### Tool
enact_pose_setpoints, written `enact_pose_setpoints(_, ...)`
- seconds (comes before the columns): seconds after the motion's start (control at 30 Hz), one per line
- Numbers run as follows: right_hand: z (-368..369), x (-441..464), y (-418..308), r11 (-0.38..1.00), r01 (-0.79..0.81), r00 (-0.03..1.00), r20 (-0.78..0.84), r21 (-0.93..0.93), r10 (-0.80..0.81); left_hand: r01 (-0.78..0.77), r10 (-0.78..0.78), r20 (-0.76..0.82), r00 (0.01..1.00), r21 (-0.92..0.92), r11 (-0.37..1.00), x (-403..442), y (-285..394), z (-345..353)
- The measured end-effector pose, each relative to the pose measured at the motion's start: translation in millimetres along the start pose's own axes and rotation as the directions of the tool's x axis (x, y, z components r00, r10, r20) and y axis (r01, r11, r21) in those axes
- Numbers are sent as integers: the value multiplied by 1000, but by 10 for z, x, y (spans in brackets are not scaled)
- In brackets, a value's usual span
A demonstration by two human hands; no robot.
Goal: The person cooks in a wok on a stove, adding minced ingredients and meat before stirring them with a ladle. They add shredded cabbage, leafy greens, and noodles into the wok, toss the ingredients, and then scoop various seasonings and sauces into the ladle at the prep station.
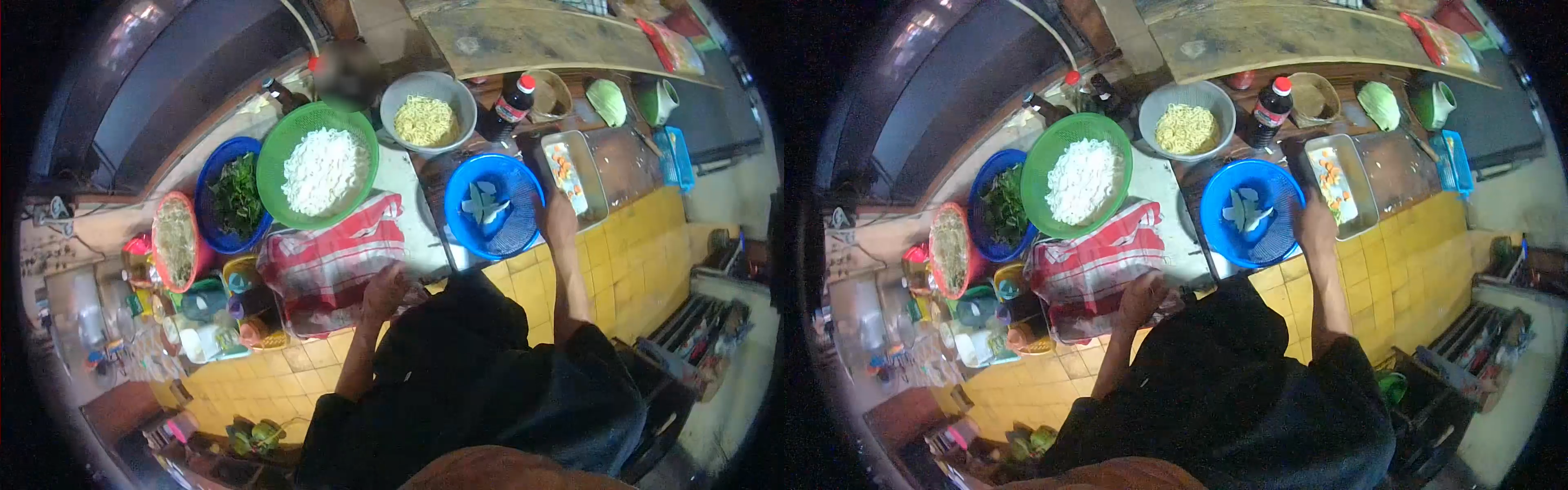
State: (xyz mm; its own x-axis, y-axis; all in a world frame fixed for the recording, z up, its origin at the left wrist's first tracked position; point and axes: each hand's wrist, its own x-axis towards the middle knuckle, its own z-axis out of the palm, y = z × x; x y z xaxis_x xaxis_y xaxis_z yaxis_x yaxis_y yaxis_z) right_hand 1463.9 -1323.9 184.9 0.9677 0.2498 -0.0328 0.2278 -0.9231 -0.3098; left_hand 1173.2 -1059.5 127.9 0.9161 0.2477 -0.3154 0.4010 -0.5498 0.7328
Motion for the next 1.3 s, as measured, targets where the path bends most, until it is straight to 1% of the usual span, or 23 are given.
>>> enact_pose_setpoints(0.03, -31, 157, -190, 974, 219, 975, -55, 61, -216, -49, 50, -147, 988, 9, 999, 14, -9, 114)
enact_pose_setpoints(0.07, -110, 303, -443, 931, 332, 943, -33, 150, -331, -96, 100, -291, 951, 26, 995, 21, -5, 210)
enact_pose_setpoints(0.17, 27, 803, -1113, 739, 582, 786, -4, 339, -618, 0, 24, -333, 943, 73, 997, -3, 45, 375)
enact_pose_setpoints(0.23, 551, 1218, -1393, 584, 743, 648, -128, 327, -751, 60, -22, -358, 933, 93, 994, -51, 107, 435)
enact_pose_setpoints(0.27, 739, 1383, -1556, 570, 749, 636, -127, 338, -761, 72, -56, -346, 936, 33, 997, -81, 154, 449)
enact_pose_setpoints(0.33, 1068, 1673, -1864, 699, 674, 713, 37, 238, -700, 93, -95, -347, 933, -23, 995, -123, 252, 474)
enact_pose_setpoints(0.37, 1315, 1820, -1920, 687, 683, 704, 30, 248, -710, 173, -179, -328, 927, -46, 984, -154, 306, 505)
enact_pose_setpoints(0.4, 1627, 1952, -1909, 640, 769, 628, 177, 14, -758, 252, -261, -306, 915, -69, 965, -214, 330, 523)
enact_pose_setpoints(0.5, 2137, 1913, -1735, 427, 832, 548, 398, -355, -735, 157, -181, -328, 927, -99, 983, -361, 300, 516)
enact_pose_setpoints(0.53, 2177, 1950, -1766, 417, 836, 539, 390, -357, -747, 143, -185, -358, 915, -142, 979, -351, 383, 475)
enact_pose_setpoints(0.6, 2136, 1928, -1823, 542, 814, 573, 445, -209, -688, 219, -272, -399, 876, -175, 960, -322, 458, 419)
enact_pose_setpoints(0.67, 1963, 1805, -1887, 619, 777, 600, 428, -113, -676, 267, -288, -298, 910, -111, 957, -317, 268, 432)
enact_pose_setpoints(0.73, 1693, 1770, -1984, 751, 654, 672, 386, 90, -632, 197, -193, -353, 915, -25, 980, -261, -83, 590)
enact_pose_setpoints(0.8, 1525, 1771, -2038, 674, 738, 645, 330, -33, -690, 133, -99, -390, 916, 60, 989, -239, -66, 476)
enact_pose_setpoints(0.87, 1237, 1799, -2112, 617, 787, 546, 473, -8, -691, -39, 93, -368, 925, 153, 987, -162, 26, 275)
enact_pose_setpoints(0.9, 1231, 1792, -2183, 643, 759, 607, 467, -101, -643, -45, 97, -368, 925, 148, 988, -141, 95, 184)
enact_pose_setpoints(0.97, 907, 1771, -2239, 677, 735, 603, 499, -43, -623, 144, -134, -224, 965, 28, 989, -120, 197, 54)
enact_pose_setpoints(1.03, 759, 1713, -2280, 709, 704, 595, 527, 23, -608, 142, -153, -215, 965, -68, 988, -81, 220, -31)
enact_pose_setpoints(1.1, 880, 1664, -2253, 754, 648, 622, 647, -110, -440, 145, -174, -198, 965, -153, 978, -78, 212, -61)
enact_pose_setpoints(1.13, 968, 1596, -2190, 760, 641, 626, 644, -105, -440, 129, -157, -185, 970, -154, 980, -57, 201, -62)
enact_pose_setpoints(1.2, 1357, 1474, -1948, 745, 664, 684, 454, -66, -570, 110, -134, -167, 977, -144, 983, -7, 229, -106)
enact_pose_setpoints(1.27, 1810, 1491, -1853, 699, 703, 686, 387, -134, -616, 27, -19, -178, 984, 42, 999, 19, 312, -198)
enact_pose_setpoints(1.3, 2004, 1532, -1831, 669, 722, 680, 365, -177, -636, 28, -20, -177, 984, 45, 999, 46, 304, -205)
